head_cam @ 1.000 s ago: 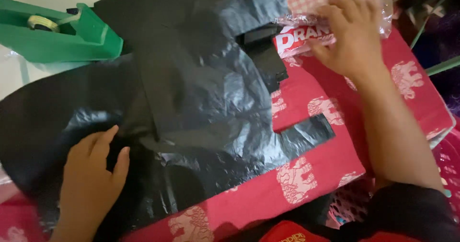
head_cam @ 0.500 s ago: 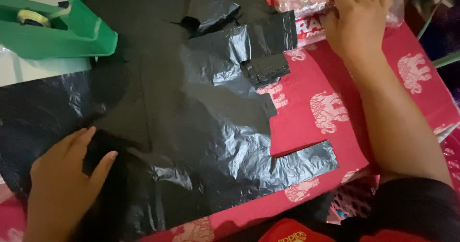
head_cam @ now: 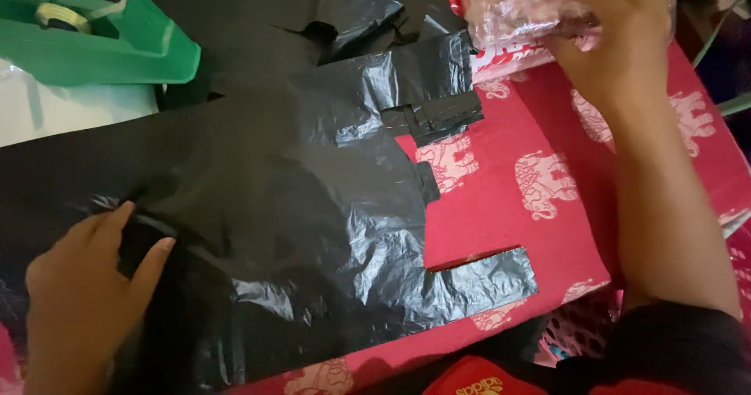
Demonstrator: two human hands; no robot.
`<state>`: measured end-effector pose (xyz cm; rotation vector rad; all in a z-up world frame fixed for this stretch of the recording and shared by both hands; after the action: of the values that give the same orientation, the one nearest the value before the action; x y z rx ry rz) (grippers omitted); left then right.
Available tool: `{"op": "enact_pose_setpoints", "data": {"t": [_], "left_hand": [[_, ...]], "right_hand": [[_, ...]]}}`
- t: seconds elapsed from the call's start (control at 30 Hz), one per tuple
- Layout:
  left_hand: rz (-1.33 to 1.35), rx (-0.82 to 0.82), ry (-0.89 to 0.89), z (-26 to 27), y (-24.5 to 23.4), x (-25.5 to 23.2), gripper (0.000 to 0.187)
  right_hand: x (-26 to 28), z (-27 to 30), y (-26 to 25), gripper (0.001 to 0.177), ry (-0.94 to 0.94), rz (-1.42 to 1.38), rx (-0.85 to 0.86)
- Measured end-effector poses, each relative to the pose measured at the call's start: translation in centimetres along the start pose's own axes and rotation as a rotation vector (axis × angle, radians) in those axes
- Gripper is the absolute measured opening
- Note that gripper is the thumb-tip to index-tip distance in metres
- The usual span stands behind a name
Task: Packing a folded garment into a black plastic bag and sealing it with adhesive tape.
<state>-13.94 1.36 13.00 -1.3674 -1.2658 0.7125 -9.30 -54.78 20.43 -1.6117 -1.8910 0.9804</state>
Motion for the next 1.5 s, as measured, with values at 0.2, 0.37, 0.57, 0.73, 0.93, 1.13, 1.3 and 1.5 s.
{"op": "enact_pose_setpoints", "data": {"t": [0.2,0.37,0.57,0.73,0.93,1.13,1.3,1.5], "left_hand": [[0.039,-0.013,-0.025,0.2,-0.3,0.3,0.058],[-0.058,-0.02,-0.039,1.0,0.8,1.5,0.056],[-0.3,-0.065,-0.017,1.2,0.5,2.0,0.052],[-0.315,-0.028,-0.038,0.4,-0.3,1.1,0.052],[-0.322,-0.039,-0.078,2.1,2.5,1.7,0.074],[-0.206,0.046,-0.146,1.9,3.1,2.4,0.076],[-0.224,0.062,-0.157,2.3,3.9,2.6,0.077],[-0.079,0.048,-0.156,2.1,3.6,2.2,0.077]], "right_hand": [[-3.1,0.8,0.1,0.053,0.227,-0.282,0.11],[-8.6,3.6,2.8,0.025,0.449,-0.168,0.332],[-10.5,5.5,7.0,0.055,0.975,-0.722,0.549],[-13.1,6.6,6.0,0.049,1.072,-0.556,0.394],[-15.3,7.2,7.1,0.043,0.977,-0.51,0.226],[-14.8,6.5,6.7,0.025,1.021,-0.69,0.062],[-14.3,6.3,6.7,0.01,1.128,-1.115,-0.184],[-12.9,6.3,7.8,0.01,1.298,-1.539,-0.33]]}}
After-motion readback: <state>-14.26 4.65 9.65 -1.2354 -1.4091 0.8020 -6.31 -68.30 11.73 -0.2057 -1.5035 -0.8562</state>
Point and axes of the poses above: each hand's wrist, its own z-axis away from the middle knuckle, its own y-axis out of the palm, x = y × z, the point moved 10 cm from there along -z, towards the middle knuckle, and after that the axes turned 1 degree about y, right-handed, at the moved point
